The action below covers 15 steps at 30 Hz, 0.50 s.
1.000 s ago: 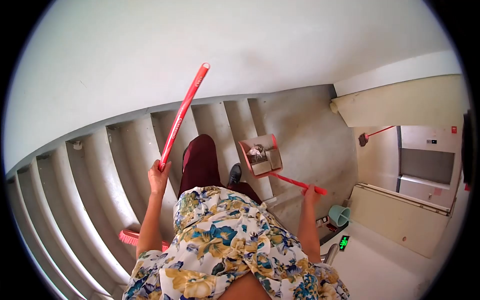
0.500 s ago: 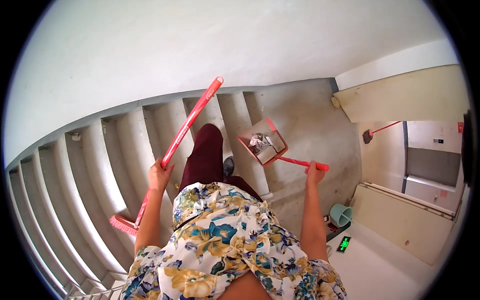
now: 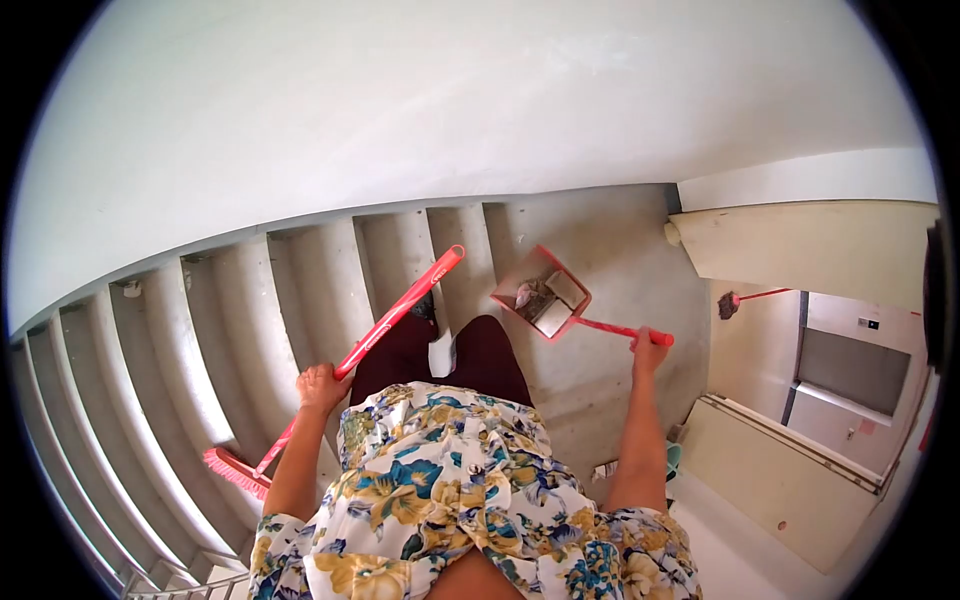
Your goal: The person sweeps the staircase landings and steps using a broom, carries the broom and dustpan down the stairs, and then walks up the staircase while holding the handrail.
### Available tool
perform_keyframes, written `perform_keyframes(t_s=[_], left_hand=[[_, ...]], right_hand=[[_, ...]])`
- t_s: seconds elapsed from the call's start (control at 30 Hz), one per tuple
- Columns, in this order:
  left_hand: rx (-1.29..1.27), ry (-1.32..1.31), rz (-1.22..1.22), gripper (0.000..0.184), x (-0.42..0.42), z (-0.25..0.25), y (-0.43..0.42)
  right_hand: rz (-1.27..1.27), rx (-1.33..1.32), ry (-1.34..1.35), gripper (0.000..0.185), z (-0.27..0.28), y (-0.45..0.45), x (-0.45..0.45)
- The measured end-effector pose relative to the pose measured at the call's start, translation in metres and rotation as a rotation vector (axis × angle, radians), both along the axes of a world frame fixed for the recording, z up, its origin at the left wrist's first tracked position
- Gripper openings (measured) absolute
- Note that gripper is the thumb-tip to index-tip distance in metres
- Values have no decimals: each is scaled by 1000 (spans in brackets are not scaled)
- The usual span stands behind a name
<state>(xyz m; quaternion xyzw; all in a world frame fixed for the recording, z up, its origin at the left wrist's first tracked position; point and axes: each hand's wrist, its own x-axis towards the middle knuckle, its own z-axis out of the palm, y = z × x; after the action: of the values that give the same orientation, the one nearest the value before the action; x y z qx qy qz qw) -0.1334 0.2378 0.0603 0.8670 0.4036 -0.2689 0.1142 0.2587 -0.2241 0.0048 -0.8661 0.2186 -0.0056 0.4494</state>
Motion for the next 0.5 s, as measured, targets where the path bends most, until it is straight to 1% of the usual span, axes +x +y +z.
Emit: perform_keyframes(t_s=[0.03,0.1,0.17,0.2,0.23,0.3,0.37,0.4,0.47,0.5], left_hand=[[2,47,-12,38,8,2,3],[24,-15,-73,39,14,2,10],[17,41,-72,36,15,3,16],[91,-47,-126,30,14,8,16],[92,-56,-148,30,16,12,20],[208,-161,-141,22,19,26,23],[289,-292,-204,18,30,44,37],[285,-283,-185,18,38,44,47],[307,-272,-200,17,57,70,61],[331,-280,-189,16,68,81,68]], right_hand=[[13,16,-3,15,5,-1,10],[4,33,-13,15,6,-15,17],[-43,18,59,13,3,-30,16],[-65,20,51,13,5,-35,12],[-69,36,38,12,6,-39,5],[-80,41,25,11,3,-53,-9],[-39,68,-60,12,-8,-57,-17],[-54,62,-64,12,-10,-58,-12],[59,-56,-42,10,-22,-44,-14],[74,-196,-43,10,-31,-33,-1]])
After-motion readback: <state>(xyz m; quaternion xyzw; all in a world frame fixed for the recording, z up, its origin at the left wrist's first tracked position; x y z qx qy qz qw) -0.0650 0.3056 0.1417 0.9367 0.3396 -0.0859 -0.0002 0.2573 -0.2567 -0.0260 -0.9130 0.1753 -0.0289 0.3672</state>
